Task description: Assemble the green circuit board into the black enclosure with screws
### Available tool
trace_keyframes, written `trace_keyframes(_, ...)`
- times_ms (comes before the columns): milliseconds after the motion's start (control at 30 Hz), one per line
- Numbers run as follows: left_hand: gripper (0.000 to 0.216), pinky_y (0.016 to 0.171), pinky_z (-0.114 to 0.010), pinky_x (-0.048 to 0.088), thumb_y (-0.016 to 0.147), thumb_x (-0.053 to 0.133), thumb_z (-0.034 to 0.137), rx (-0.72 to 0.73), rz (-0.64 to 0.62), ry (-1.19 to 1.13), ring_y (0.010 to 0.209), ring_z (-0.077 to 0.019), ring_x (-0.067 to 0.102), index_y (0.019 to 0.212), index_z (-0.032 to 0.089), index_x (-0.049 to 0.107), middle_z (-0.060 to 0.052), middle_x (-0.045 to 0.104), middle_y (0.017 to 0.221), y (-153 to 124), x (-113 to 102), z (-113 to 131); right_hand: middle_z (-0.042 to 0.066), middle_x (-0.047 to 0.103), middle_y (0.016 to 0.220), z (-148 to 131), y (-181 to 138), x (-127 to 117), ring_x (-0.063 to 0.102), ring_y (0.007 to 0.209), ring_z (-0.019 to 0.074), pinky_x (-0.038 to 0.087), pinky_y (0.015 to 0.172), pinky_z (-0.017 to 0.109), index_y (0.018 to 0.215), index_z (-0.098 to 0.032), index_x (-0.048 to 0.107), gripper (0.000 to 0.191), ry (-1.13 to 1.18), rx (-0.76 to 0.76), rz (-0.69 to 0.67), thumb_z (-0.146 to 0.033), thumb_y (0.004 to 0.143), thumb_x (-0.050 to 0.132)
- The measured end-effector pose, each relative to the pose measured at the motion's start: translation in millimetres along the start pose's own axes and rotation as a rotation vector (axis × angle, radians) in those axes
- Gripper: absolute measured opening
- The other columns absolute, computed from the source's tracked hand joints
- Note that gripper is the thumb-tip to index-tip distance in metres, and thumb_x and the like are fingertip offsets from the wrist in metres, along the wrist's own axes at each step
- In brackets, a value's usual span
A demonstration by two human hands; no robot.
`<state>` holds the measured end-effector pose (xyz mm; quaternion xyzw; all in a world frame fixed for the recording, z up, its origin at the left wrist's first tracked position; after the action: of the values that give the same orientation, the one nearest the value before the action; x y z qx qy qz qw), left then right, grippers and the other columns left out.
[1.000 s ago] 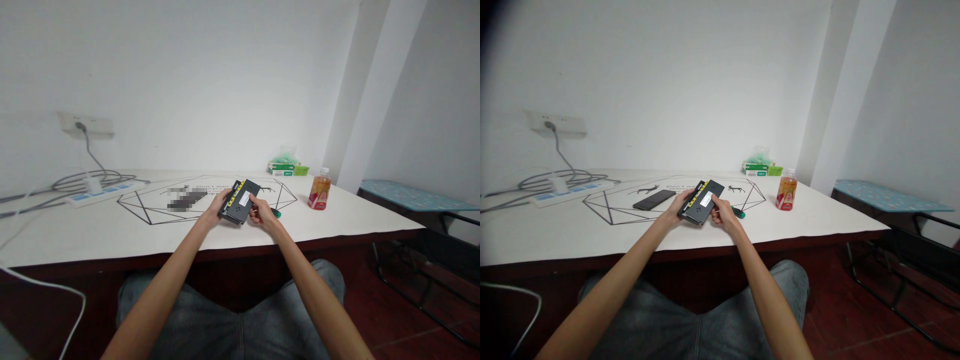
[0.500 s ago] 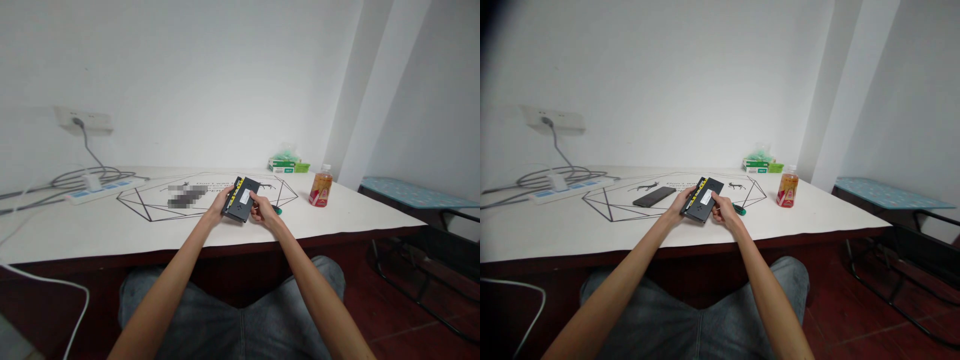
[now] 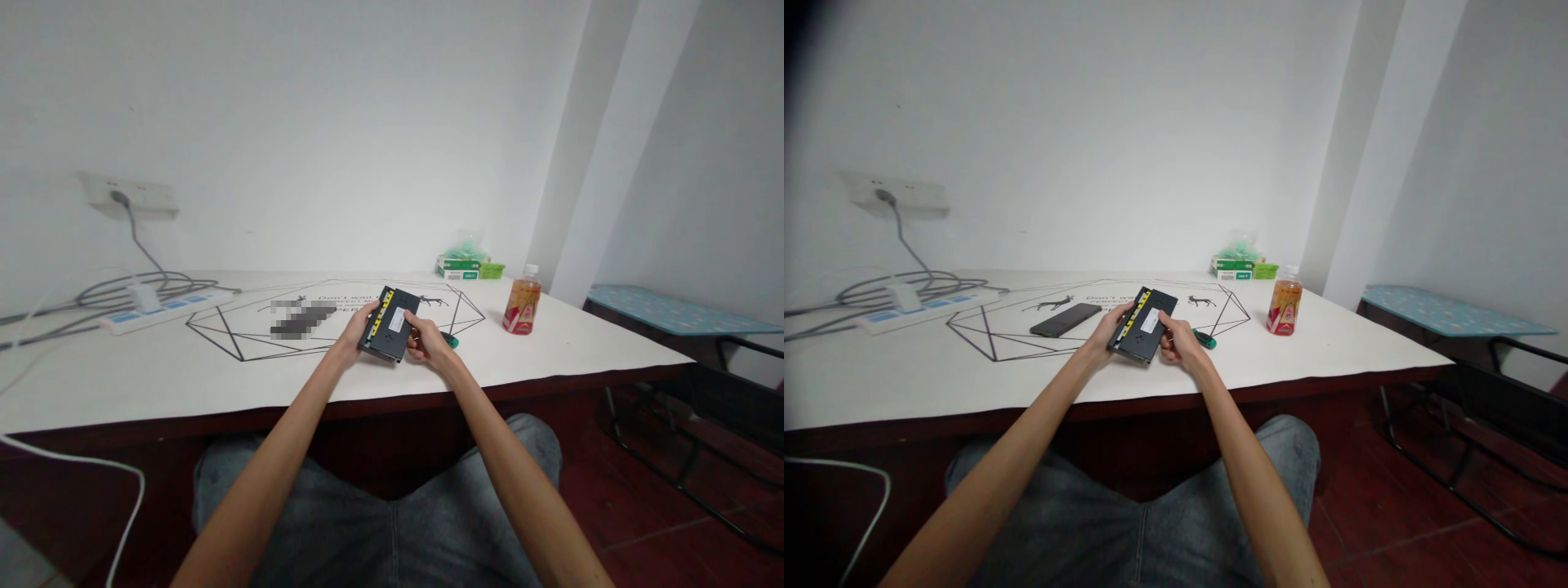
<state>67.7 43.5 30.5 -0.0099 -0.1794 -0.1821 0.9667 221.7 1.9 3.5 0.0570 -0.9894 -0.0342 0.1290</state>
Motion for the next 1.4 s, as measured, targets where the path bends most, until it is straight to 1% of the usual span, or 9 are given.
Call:
trace_keyframes(167, 0.032, 0.047, -0.026, 0.051, 0.088, 0.055, 0.041, -0.001, -0.01, 0.022, 0.047, -0.0164, 0.063, 0.078, 0.013, 0.068, -0.005, 0.071, 0.062, -1.0, -0.3, -0.9, -0.007, 0.039, 0.041, -0.6, -1.1, 0.9, 0.029, 0.029, 0.005, 0.015, 0.03, 0.019, 0.062, -0.021, 0.042, 0.055, 0.001, 0.015, 0.005, -0.068, 0.078, 0.064)
trace_keyframes(333, 0.034, 0.047, -0.027, 0.05, 0.088, 0.054, 0.042, -0.007, -0.012, 0.058, 0.046, -0.0171, 0.061, 0.079, 0.013, 0.068, -0.006, 0.07, 0.061, -1.8, 0.0, -0.9, -0.006, 0.04, 0.041, -1.6, -2.6, 2.1, 0.03, 0.028, 0.0055, 0.015, 0.029, 0.019, 0.06, -0.02, 0.041, 0.055, -0.005, 0.032, 0.031, -0.066, 0.081, 0.062)
trace_keyframes(467, 0.026, 0.05, -0.025, 0.05, 0.078, 0.066, 0.039, 0.034, -0.044, 0.116, 0.051, -0.0166, 0.062, 0.079, 0.013, 0.067, -0.006, 0.071, 0.065, -4.7, 1.1, -1.0, -0.007, 0.037, 0.04, -2.5, -3.7, 2.2, 0.03, 0.027, 0.0057, 0.014, 0.029, 0.019, 0.059, -0.021, 0.039, 0.054, -0.013, 0.025, 0.046, -0.064, 0.083, 0.062)
trace_keyframes(600, 0.024, 0.049, -0.023, 0.048, 0.07, 0.074, 0.033, 0.051, -0.093, 0.185, 0.051, -0.0148, 0.06, 0.081, 0.014, 0.066, -0.004, 0.069, 0.066, -6.5, 1.3, -1.6, -0.007, 0.036, 0.039, -2.4, -3.8, 2.2, 0.031, 0.027, 0.0062, 0.015, 0.028, 0.019, 0.06, -0.022, 0.038, 0.054, -0.008, 0.011, -0.001, -0.064, 0.083, 0.062)
trace_keyframes(800, 0.022, 0.049, -0.024, 0.048, 0.07, 0.073, 0.029, 0.071, -0.08, 0.177, 0.052, -0.0158, 0.061, 0.083, 0.014, 0.064, -0.004, 0.068, 0.065, -6.0, 2.1, 0.0, -0.008, 0.037, 0.04, -2.7, -3.3, 2.5, 0.03, 0.028, 0.0055, 0.016, 0.03, 0.018, 0.063, -0.022, 0.039, 0.054, 0.002, -0.005, -0.051, -0.066, 0.08, 0.065)
trace_keyframes(967, 0.026, 0.046, -0.023, 0.046, 0.069, 0.073, 0.031, 0.1, -0.07, 0.185, 0.049, -0.0144, 0.059, 0.087, 0.014, 0.064, -0.003, 0.067, 0.065, -5.8, 2.9, 0.6, -0.008, 0.036, 0.04, -4.3, -4.7, 3.6, 0.031, 0.028, 0.0056, 0.016, 0.03, 0.019, 0.063, -0.021, 0.04, 0.056, -0.018, -0.023, -0.05, -0.069, 0.079, 0.064)
trace_keyframes(1133, 0.033, 0.047, -0.022, 0.045, 0.065, 0.076, 0.034, 0.146, -0.069, 0.212, 0.05, -0.0138, 0.058, 0.088, 0.014, 0.063, -0.001, 0.065, 0.064, -4.7, 0.9, -0.7, -0.009, 0.036, 0.041, -2.9, -4.9, 3.7, 0.031, 0.029, 0.0052, 0.017, 0.03, 0.018, 0.066, -0.021, 0.042, 0.055, -0.024, -0.042, -0.077, -0.07, 0.078, 0.065)
trace_keyframes(1267, 0.038, 0.046, -0.023, 0.045, 0.065, 0.076, 0.038, 0.161, -0.075, 0.229, 0.05, -0.0142, 0.059, 0.092, 0.014, 0.063, -0.002, 0.067, 0.067, -1.2, -0.7, -2.5, -0.009, 0.037, 0.041, -1.0, -3.3, 3.9, 0.033, 0.029, 0.0054, 0.018, 0.03, 0.017, 0.068, -0.02, 0.044, 0.057, -0.033, -0.044, -0.057, -0.073, 0.076, 0.064)
trace_keyframes(1400, 0.032, 0.049, -0.024, 0.047, 0.066, 0.072, 0.034, 0.171, -0.017, 0.232, 0.051, -0.0149, 0.059, 0.089, 0.014, 0.063, -0.002, 0.067, 0.064, 1.6, -0.2, -3.1, -0.007, 0.041, 0.042, -0.2, -0.7, 3.7, 0.037, 0.03, 0.0058, 0.018, 0.029, 0.016, 0.069, -0.02, 0.045, 0.058, -0.059, -0.077, 0.002, -0.074, 0.073, 0.067)
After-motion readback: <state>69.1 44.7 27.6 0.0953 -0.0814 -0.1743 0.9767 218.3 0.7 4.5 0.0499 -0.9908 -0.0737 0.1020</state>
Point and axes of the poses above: each hand's wrist, its own y-axis towards the middle knuckle, its own x-axis out of the palm, z = x × y, the point moved 1 cm from there along y, towards the middle knuckle
